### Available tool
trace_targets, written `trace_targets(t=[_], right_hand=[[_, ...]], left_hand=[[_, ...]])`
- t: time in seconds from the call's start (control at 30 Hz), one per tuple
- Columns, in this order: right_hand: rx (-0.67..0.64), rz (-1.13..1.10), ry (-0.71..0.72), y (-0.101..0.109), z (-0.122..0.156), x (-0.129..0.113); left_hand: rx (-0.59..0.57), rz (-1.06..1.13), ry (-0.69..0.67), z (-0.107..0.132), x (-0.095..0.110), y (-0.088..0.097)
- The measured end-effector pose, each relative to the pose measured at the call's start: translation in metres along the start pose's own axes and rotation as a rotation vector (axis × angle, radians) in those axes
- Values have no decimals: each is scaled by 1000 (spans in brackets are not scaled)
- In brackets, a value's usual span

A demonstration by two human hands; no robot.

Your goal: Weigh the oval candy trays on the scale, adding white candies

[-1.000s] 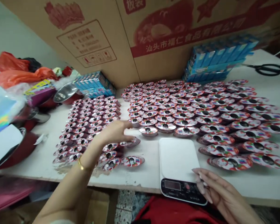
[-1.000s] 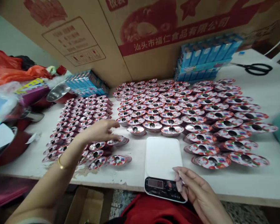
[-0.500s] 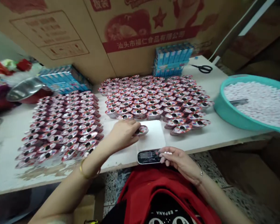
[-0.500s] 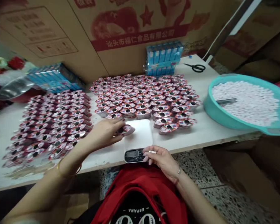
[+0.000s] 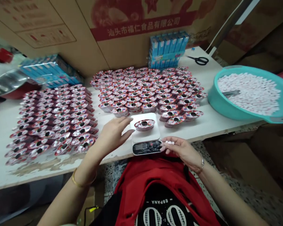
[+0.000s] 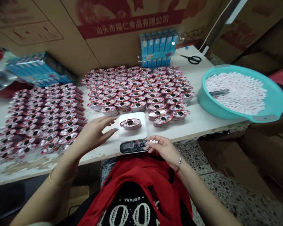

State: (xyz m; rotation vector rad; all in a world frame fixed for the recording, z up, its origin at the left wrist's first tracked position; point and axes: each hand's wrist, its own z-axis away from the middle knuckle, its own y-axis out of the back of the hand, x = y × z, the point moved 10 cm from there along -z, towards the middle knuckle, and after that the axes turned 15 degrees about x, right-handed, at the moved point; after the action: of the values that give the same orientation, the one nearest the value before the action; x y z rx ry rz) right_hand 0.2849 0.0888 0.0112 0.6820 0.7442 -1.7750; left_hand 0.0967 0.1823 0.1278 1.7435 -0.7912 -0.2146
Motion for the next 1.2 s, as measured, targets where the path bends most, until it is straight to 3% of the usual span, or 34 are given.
trace_targets(t=[0.1,0.23,0.4,0.6,0.8,1.0,1.2], right_hand=[[-13,27,66,-3,-4,-9],[-17,84,176,-9,-9,-28],[-51,250,395,-34,-13,-72],[-65,546,681,-80,-19,-108],[-18,977,952,-114,-19,-116],[-33,1021,1061,-119,-12,-120],[21,772,1115,-99,-3,-135]], left_hand=[[40,112,162,39,-13,-2],[41,228,294,85,-17,-30],[35,263,382,114,-19,-56],[83,274,406,118,-26,-54],[86,278,388,115,-30,-54],[85,304,377,111,-30,-56],[134,324,346,102,-27,-54]])
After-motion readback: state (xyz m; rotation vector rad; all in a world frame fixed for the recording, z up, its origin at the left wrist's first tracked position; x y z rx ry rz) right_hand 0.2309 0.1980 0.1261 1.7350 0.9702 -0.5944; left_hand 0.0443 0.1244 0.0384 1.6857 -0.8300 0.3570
